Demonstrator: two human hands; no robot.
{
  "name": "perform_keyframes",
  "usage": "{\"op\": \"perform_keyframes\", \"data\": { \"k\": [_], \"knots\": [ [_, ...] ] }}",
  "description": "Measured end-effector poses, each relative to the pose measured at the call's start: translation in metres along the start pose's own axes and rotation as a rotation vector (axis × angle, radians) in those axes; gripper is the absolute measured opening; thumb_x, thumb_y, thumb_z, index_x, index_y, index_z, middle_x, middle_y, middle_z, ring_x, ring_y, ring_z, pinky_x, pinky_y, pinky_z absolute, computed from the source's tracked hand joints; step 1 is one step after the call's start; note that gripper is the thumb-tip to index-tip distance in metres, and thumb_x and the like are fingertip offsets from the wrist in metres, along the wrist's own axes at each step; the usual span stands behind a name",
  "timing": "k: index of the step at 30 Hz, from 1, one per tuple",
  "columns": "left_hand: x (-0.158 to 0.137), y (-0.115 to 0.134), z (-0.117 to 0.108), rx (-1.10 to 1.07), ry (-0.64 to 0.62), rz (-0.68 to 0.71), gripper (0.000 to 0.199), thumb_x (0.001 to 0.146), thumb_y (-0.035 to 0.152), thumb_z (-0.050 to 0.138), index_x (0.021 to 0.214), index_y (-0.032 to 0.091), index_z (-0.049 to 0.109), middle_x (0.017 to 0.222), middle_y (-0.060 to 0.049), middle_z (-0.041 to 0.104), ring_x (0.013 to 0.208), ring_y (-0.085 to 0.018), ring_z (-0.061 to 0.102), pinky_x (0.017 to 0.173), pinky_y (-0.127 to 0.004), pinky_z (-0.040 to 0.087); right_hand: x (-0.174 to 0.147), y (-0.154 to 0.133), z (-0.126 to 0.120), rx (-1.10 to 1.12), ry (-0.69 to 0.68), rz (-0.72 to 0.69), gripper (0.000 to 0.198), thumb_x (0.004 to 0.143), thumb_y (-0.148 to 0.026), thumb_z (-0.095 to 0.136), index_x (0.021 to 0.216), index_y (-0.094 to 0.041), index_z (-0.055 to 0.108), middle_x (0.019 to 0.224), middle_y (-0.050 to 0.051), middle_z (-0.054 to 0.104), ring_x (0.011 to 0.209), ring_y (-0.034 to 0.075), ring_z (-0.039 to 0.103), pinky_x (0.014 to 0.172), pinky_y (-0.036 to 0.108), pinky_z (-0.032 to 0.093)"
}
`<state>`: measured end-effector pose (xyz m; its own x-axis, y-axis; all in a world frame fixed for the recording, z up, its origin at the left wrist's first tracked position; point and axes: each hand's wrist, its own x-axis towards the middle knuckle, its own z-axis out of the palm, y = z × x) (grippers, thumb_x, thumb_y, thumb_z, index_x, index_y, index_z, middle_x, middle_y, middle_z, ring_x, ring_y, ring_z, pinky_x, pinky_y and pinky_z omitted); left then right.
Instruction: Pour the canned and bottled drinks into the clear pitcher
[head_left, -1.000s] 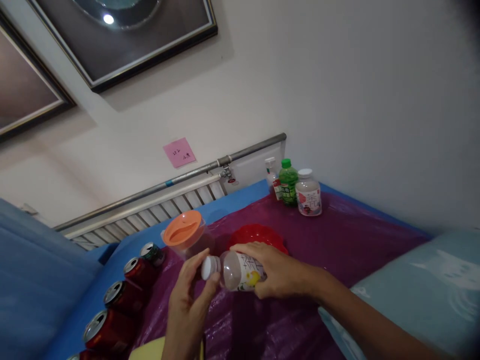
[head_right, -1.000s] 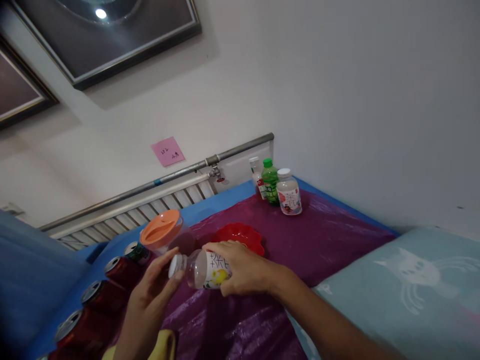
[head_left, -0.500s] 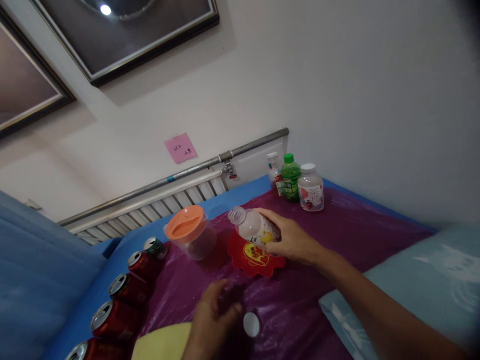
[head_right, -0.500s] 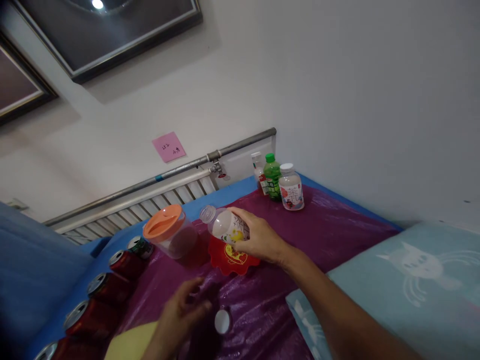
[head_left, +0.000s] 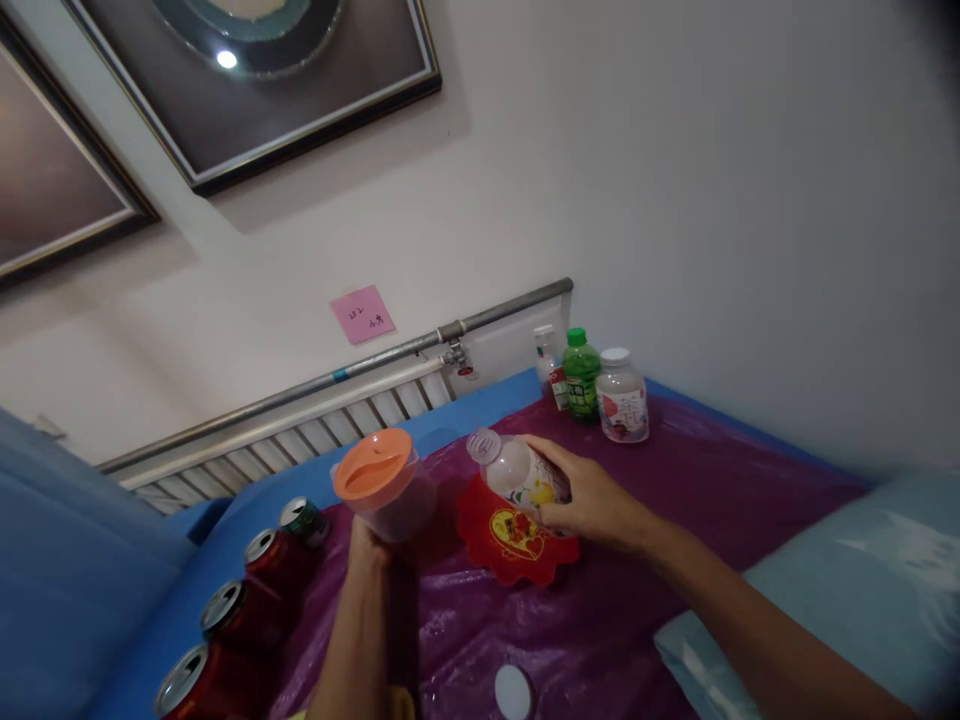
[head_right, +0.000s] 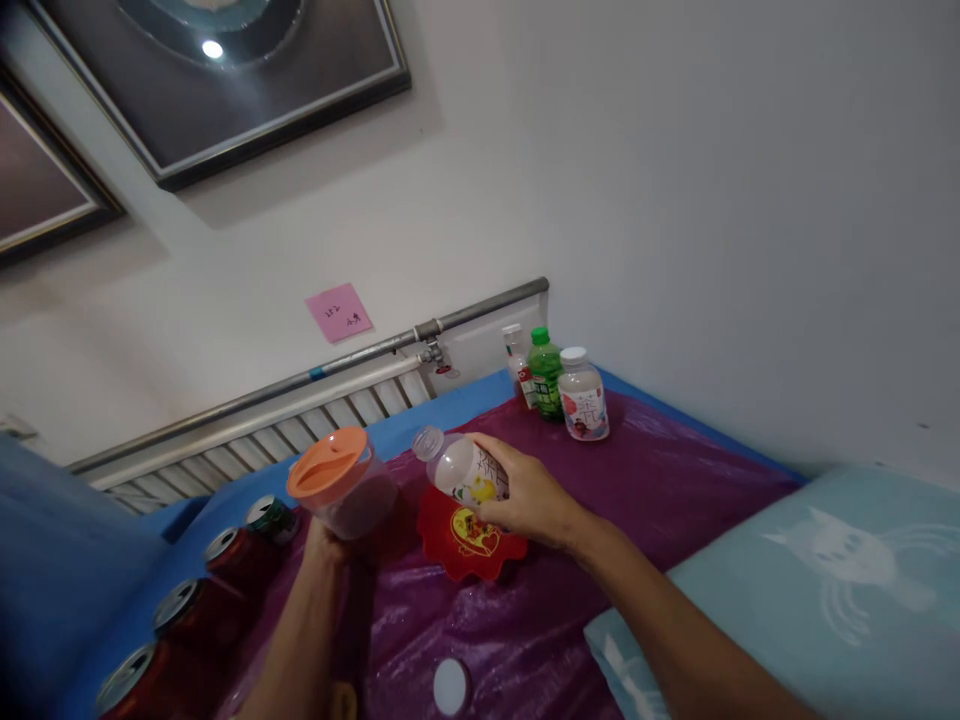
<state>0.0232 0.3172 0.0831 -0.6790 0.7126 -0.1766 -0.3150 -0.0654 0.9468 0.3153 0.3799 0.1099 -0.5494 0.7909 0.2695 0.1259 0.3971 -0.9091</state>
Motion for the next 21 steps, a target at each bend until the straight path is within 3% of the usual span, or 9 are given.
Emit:
{"op": "perform_keyframes", "data": {
  "k": [4,8,14,21],
  "knots": [
    [0.017,-0.013,-0.010,-0.081,-0.022,0.036,0.029,0.087,0.035,0.060,0.110,0.020,0.069,0.106,-0.008,0.073,0.106,-0.025,0.066,0.094,-0.038,0.053,0.002,0.006,0.000,-0.021,0.014,0.026,0.083,0.057,-0.019,0.065,0.139,-0.021,0.049,0.128,0.008,0.062,0.111,0.028,0.062,0.093,0.039,0.051],
    [0.025,-0.029,-0.021,-0.119,-0.012,0.096,0.046,0.079,0.030,0.066,0.125,0.028,0.062,0.124,-0.003,0.069,0.121,-0.024,0.059,0.103,-0.035,0.048,0.006,0.014,0.002,-0.024,0.041,0.051,0.084,0.056,-0.019,0.061,0.140,-0.021,0.047,0.130,0.010,0.061,0.115,0.030,0.060,0.094,0.041,0.051],
    [0.032,-0.036,-0.021,-0.125,0.036,0.096,0.041,0.079,0.037,0.066,0.119,0.028,0.066,0.109,-0.005,0.074,0.114,-0.024,0.063,0.100,-0.036,0.050,0.011,0.027,0.008,-0.074,0.120,0.077,0.084,0.057,-0.023,0.063,0.140,-0.022,0.047,0.133,0.008,0.060,0.117,0.029,0.059,0.097,0.040,0.050],
    [0.034,-0.026,-0.016,-0.077,0.061,0.128,0.044,0.078,0.050,0.062,0.115,0.026,0.068,0.108,-0.006,0.074,0.105,-0.026,0.066,0.090,-0.038,0.055,0.011,0.027,0.014,-0.114,0.077,0.071,0.082,0.060,-0.025,0.066,0.139,-0.022,0.047,0.134,0.009,0.060,0.119,0.030,0.058,0.099,0.041,0.048]
  ]
}}
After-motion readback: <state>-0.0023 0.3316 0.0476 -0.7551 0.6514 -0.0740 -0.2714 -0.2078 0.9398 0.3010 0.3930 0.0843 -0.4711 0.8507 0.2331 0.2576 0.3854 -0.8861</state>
